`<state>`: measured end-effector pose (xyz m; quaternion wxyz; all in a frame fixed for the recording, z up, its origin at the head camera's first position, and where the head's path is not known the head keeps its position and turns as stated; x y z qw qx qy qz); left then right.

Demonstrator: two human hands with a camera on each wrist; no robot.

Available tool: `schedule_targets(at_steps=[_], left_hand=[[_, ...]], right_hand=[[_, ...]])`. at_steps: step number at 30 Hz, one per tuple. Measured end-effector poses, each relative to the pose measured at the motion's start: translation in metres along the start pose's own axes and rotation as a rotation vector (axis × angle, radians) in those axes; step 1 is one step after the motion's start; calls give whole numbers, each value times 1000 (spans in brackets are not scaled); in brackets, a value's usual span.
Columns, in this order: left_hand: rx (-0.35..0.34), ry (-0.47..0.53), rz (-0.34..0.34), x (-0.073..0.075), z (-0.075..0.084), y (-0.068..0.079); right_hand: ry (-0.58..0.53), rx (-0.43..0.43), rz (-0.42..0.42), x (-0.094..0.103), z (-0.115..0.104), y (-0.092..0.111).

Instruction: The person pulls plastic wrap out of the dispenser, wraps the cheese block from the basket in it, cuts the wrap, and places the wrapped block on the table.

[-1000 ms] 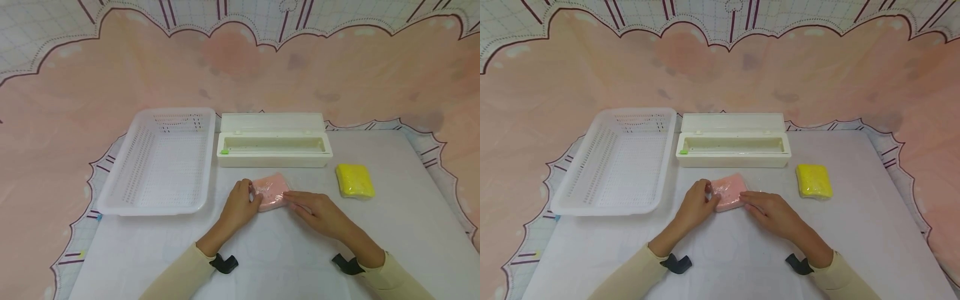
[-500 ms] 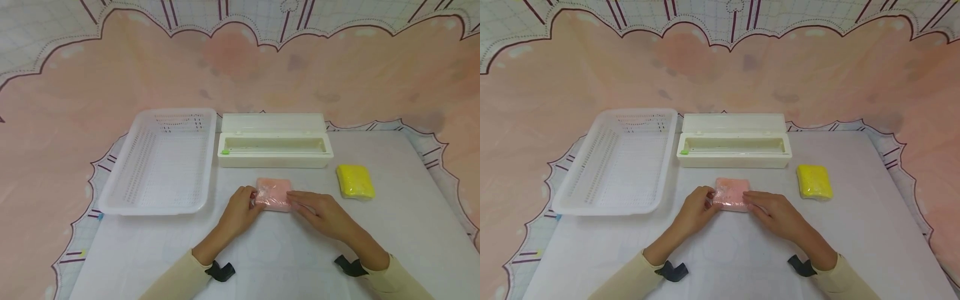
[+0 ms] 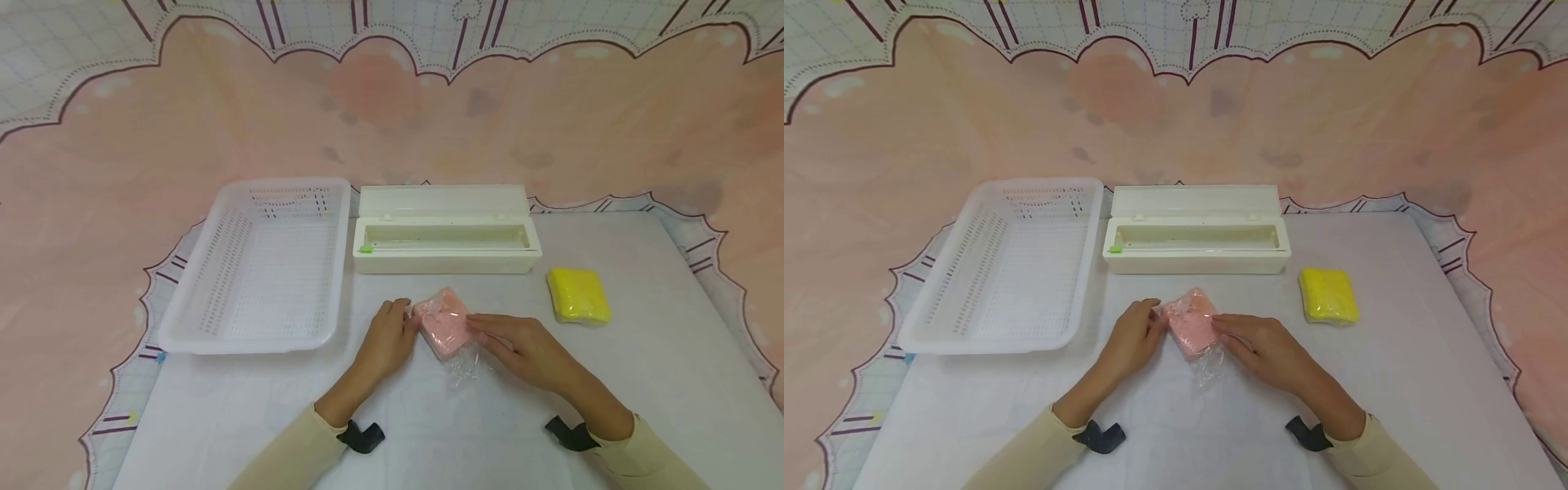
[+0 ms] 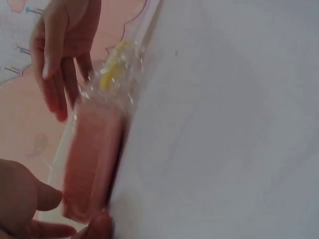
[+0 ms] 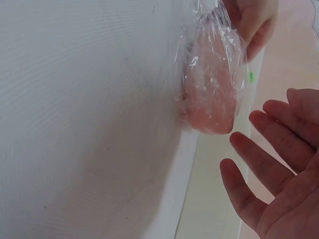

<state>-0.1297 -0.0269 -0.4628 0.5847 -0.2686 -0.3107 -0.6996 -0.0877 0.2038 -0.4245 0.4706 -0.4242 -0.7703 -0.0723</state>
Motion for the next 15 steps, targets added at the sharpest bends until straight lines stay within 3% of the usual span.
schedule_targets(at_steps=[4,12,15], left_hand=[[45,67,-51,-2,5,6],[-69,4,-21,-7,8,-5],[-55,-7,-19,-8,6,-6]], right_hand=[[-3,6,-4,-1,0,0],[-13,23,-17,-6,-1,-1],[-18,9,-25,-7,-1,-1]])
Point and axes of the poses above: each hand's wrist, its own y-axis away from the middle knuckle, its own x-axis out of the back of the hand, z = x × y, the point moved 4 cm from there along -y, towards the middle knuckle, and after that the axes turned 15 degrees about x, right-handed, at the moved point
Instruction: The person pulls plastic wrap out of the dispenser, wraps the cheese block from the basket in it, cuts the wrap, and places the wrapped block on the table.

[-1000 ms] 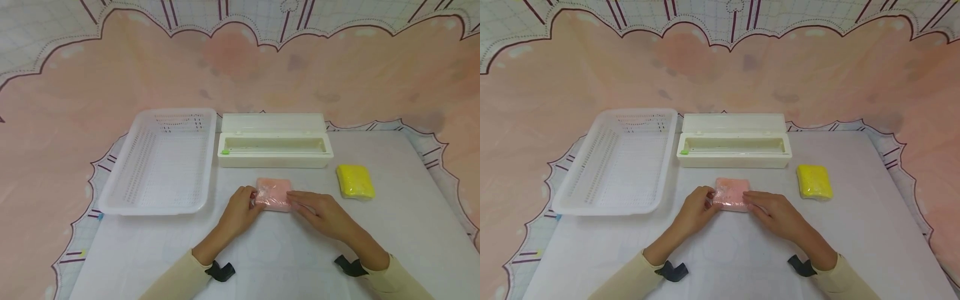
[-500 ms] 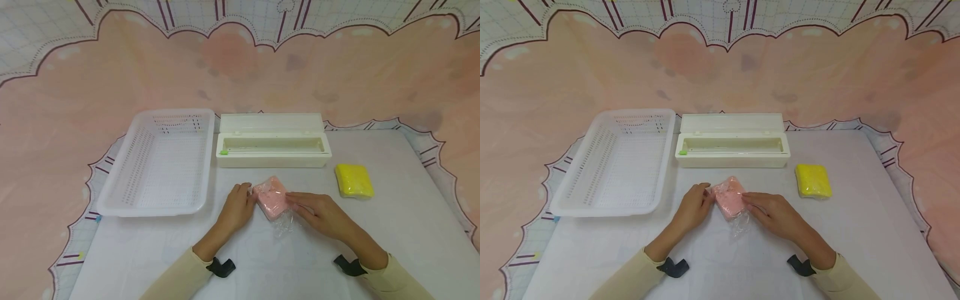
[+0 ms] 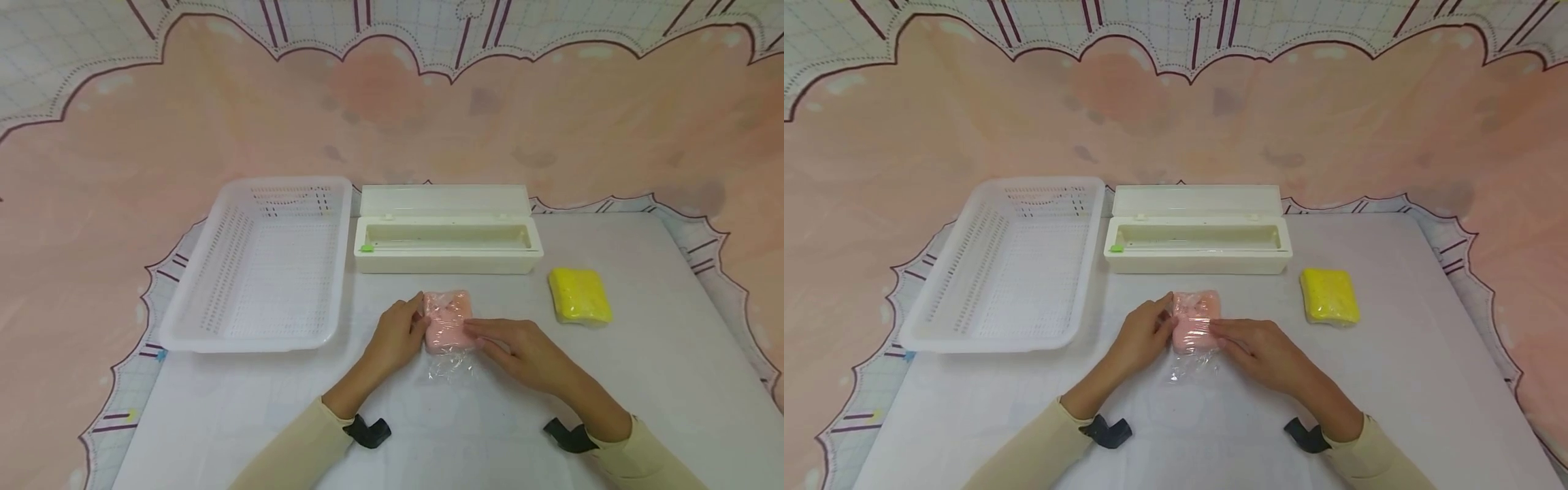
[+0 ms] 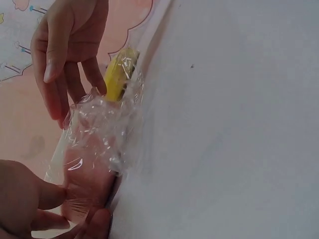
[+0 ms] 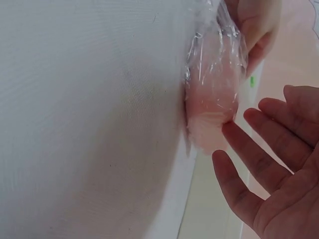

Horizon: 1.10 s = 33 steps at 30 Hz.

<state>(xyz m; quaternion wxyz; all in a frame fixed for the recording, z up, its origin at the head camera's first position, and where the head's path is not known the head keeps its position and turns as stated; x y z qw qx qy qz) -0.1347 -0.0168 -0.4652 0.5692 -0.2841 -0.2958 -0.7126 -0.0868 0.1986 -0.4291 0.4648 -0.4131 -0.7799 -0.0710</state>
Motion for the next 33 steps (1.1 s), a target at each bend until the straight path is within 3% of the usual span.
schedule_targets(at_steps=[4,13,17,22,28,33], left_hand=[[49,34,-36,1,1,7],[56,20,-66,0,5,14],[88,58,-139,-3,3,22],[178,219,-236,-9,1,31],[243,442,-223,-7,2,36],[241,584,-220,-7,3,37]], right_hand=[[-8,-13,-5,0,-1,0],[-24,-12,-6,-5,-3,2],[-26,-24,-4,-4,-3,5],[-45,8,-13,-7,-3,6],[-32,-23,-105,-14,-2,5],[153,15,-148,-21,-6,0]])
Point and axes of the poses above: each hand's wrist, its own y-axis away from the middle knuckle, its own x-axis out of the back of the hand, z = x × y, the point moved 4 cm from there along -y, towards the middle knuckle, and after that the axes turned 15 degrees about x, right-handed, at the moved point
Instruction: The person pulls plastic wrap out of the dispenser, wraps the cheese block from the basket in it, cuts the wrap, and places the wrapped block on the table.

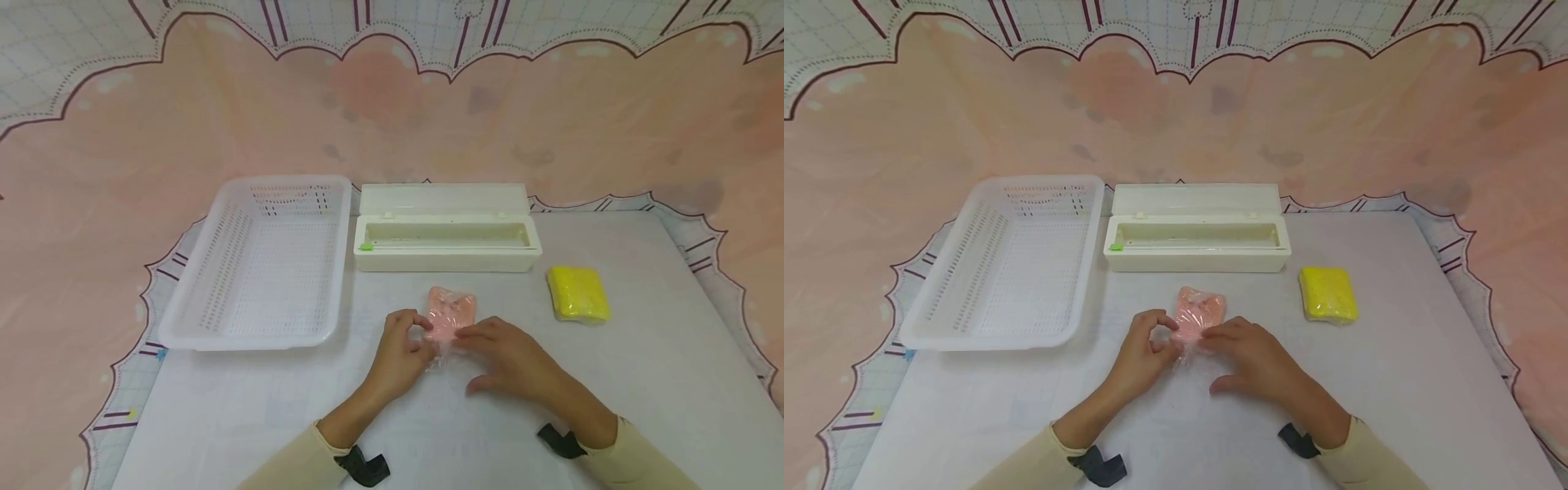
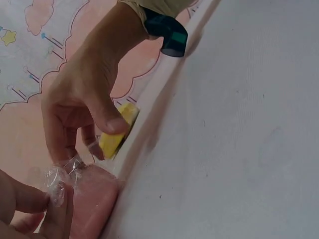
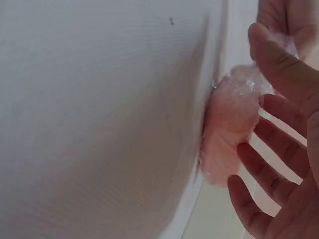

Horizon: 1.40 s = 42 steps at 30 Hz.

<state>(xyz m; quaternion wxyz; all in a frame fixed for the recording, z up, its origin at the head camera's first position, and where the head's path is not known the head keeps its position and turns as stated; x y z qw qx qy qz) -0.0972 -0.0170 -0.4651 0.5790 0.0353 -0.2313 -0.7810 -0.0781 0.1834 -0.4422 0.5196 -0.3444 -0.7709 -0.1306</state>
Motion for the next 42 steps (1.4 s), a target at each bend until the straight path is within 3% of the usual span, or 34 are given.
schedule_targets(at_steps=[4,7,11,13,15,18,20,28,31,36,42], left_hand=[[-1,8,4,0,0,1],[15,25,-39,-1,0,4],[36,87,-156,-4,1,8],[2,69,-180,-4,3,9],[-77,-36,-142,-3,6,8],[-210,-228,-7,0,10,5],[-250,-288,60,2,11,1],[-195,-232,78,6,9,-11],[-184,-253,108,6,8,-14],[-237,-363,194,5,10,-19],[-288,-514,255,3,13,-22]], right_hand=[[205,54,4,-4,-6,-9],[289,97,31,-4,-9,-14],[258,115,92,-1,-7,-18],[209,110,109,0,-5,-19],[162,100,107,0,-2,-20],[101,70,90,-1,1,-22],[57,45,89,-1,3,-24],[-144,-52,88,1,5,-28],[-165,-59,73,2,4,-27],[-87,-18,102,1,4,-26],[60,-1,220,3,6,-24]])
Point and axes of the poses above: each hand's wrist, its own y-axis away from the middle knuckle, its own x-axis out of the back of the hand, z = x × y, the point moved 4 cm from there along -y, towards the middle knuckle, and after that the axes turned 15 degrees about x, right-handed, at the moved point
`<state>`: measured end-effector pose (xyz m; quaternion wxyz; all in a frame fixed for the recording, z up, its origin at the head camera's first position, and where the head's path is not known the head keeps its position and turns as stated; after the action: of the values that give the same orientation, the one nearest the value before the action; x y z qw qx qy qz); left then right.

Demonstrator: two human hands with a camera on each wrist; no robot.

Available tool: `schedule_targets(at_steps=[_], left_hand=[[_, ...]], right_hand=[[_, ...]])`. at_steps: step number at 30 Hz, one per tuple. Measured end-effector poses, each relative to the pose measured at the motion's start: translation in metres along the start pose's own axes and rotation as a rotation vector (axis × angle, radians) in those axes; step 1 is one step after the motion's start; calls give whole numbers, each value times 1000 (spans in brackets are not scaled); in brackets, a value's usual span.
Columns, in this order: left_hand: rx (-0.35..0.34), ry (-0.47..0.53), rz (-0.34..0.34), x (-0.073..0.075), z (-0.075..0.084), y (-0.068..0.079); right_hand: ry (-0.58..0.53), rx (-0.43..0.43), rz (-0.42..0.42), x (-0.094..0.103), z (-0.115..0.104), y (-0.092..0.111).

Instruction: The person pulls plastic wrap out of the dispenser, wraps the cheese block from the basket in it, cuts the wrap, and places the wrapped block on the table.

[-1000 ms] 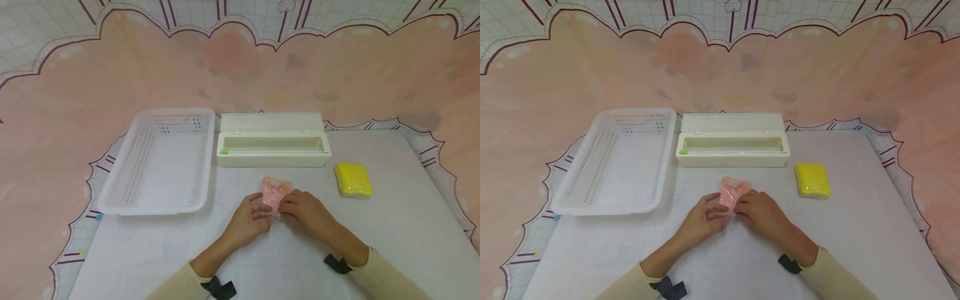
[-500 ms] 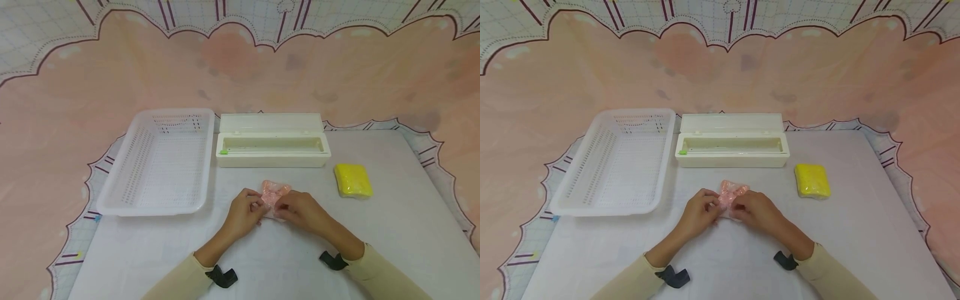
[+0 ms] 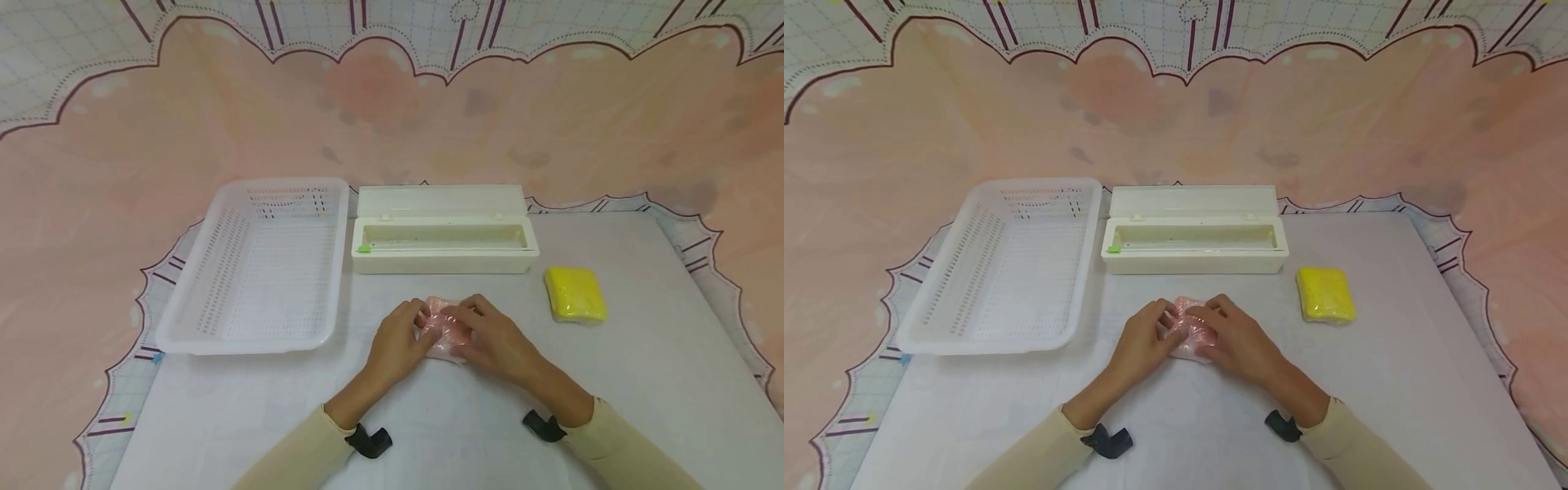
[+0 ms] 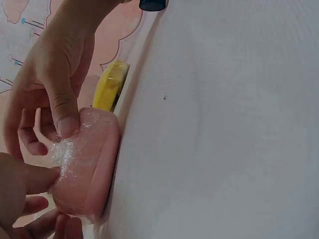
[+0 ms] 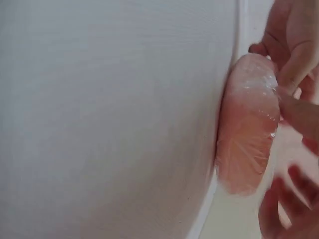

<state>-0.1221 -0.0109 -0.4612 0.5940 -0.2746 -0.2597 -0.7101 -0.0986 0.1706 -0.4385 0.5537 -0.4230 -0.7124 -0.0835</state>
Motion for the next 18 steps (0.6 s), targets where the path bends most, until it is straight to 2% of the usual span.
schedule_targets(at_steps=[3,8,10,14,18], left_hand=[[-10,-62,4,1,1,0],[-24,-87,28,3,1,-1],[-41,-86,45,3,2,-1],[-100,-138,85,3,3,2],[-188,-321,94,5,7,7]], right_hand=[[104,-2,-26,0,1,0],[208,59,-202,-6,-2,1],[234,88,-241,-7,-4,2],[282,149,-245,-8,-4,2],[303,216,-254,-7,-2,5]])
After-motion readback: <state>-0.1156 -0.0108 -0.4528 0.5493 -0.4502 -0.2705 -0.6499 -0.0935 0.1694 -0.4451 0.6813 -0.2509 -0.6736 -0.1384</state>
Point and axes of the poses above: each hand's wrist, its own y-axis away from the middle knuckle, its own x-axis out of the back of the hand, z = x × y, the point moved 4 cm from there along -y, towards the middle knuckle, and after that the axes turned 15 degrees about x, right-handed, at the moved point
